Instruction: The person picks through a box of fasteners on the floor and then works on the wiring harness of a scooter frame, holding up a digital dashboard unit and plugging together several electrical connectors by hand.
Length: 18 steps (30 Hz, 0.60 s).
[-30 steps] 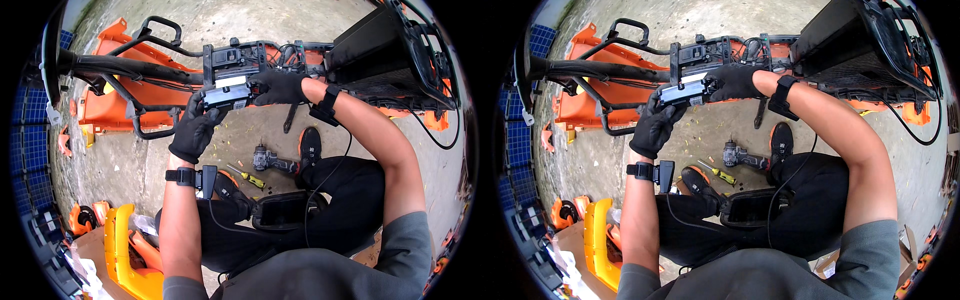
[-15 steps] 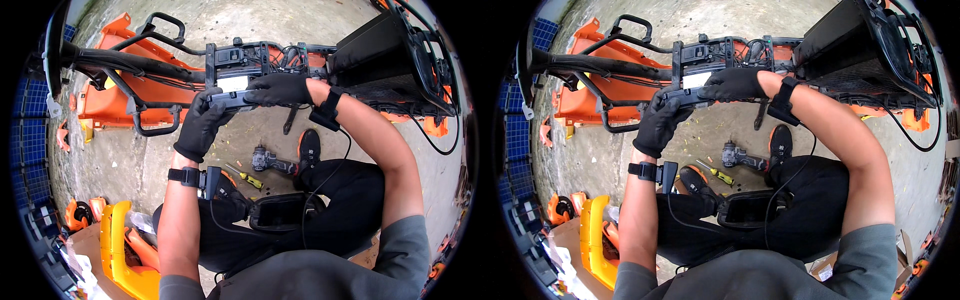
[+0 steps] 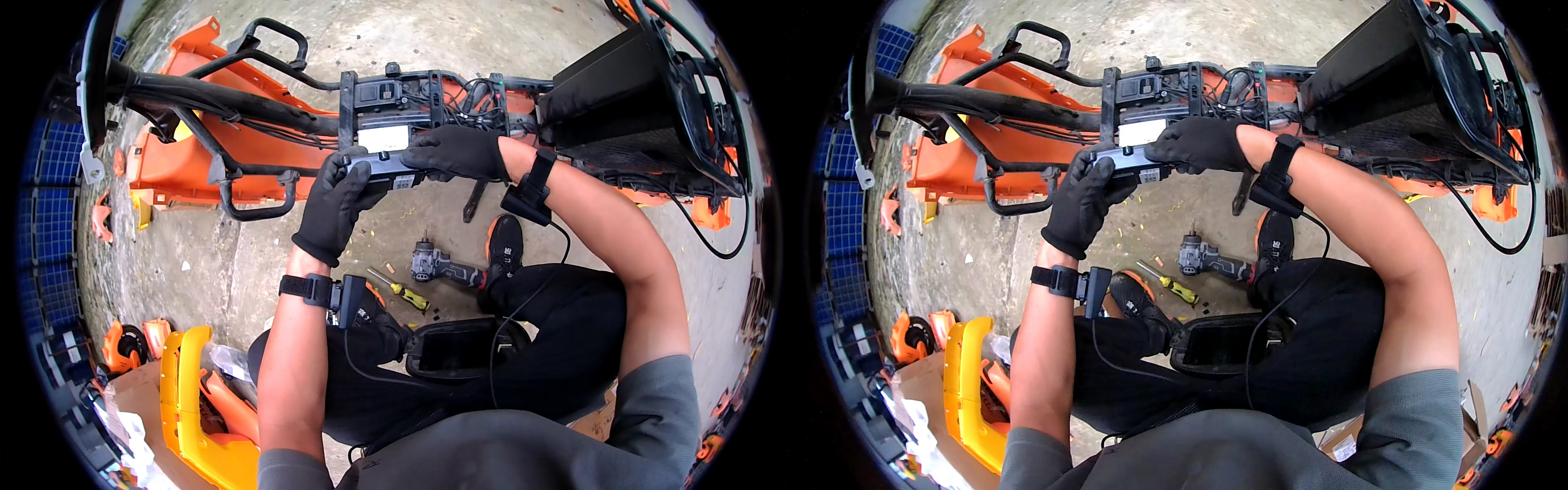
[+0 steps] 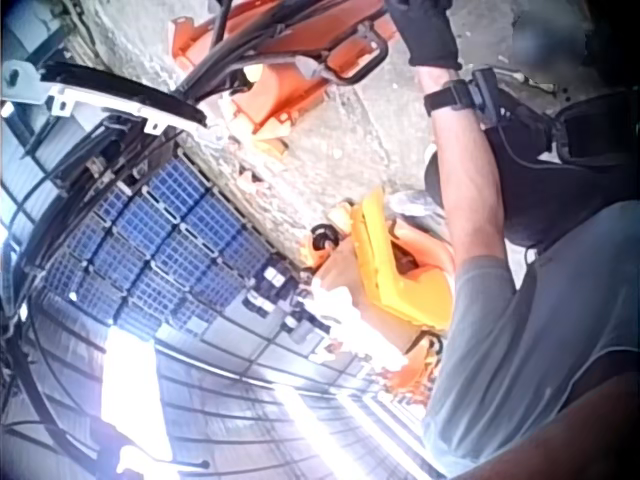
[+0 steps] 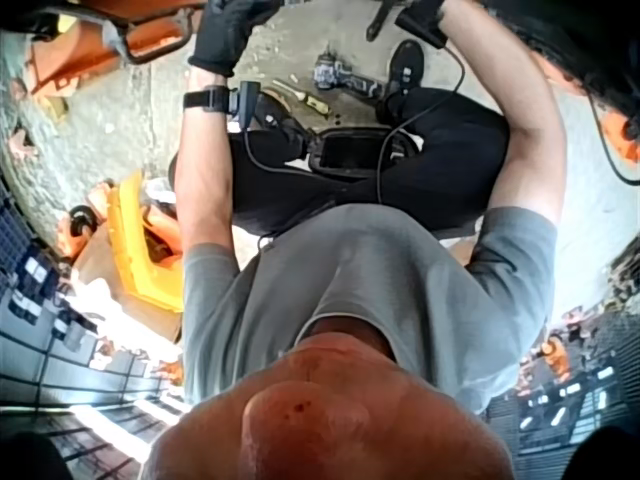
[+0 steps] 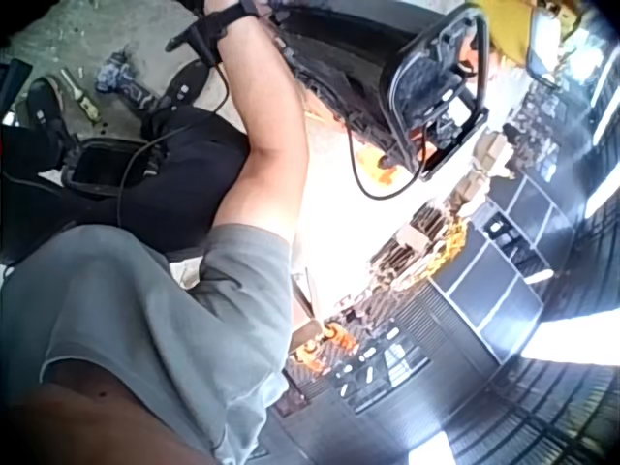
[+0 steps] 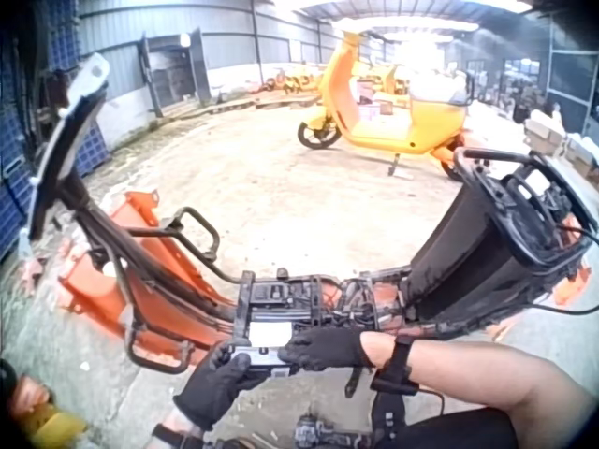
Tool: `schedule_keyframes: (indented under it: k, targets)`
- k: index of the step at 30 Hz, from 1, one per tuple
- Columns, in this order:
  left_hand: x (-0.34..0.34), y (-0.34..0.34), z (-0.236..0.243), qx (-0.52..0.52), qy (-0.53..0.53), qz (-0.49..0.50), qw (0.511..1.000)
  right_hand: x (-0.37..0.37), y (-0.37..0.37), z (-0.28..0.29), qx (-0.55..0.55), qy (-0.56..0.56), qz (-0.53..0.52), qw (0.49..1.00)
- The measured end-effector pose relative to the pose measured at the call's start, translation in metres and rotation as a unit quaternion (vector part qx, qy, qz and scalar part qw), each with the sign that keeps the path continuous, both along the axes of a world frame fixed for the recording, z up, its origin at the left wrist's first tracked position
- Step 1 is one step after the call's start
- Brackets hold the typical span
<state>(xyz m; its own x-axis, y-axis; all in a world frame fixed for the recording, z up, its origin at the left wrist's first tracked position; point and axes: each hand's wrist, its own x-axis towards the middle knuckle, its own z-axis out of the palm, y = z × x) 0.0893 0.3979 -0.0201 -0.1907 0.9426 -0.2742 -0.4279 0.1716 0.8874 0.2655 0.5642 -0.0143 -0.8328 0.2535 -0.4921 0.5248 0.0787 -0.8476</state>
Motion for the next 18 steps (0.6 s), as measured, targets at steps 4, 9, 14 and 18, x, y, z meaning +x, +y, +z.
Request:
schedule_keyframes:
  k: [4, 9, 14, 18]
  targets:
    - [-0.004, 0.000, 0.001, -0.055, 0.020, 0.045, 0.997, 0.007, 0.010, -0.009, -0.029, 0.088, 0.021, 0.996]
    - [-0.006, 0.000, 0.006, -0.135, 0.019, 0.043, 0.990, 0.012, 0.016, -0.008, 0.085, 0.149, 0.070, 0.983]
    - [-0.004, -0.001, 0.009, -0.157, 0.020, 0.046, 0.986, 0.013, 0.011, 0.010, -0.028, 0.067, 0.032, 0.997]
    - [-0.007, -0.001, 0.003, -0.152, 0.016, 0.047, 0.987, 0.013, 0.010, 0.011, -0.038, 0.057, 0.031, 0.997]
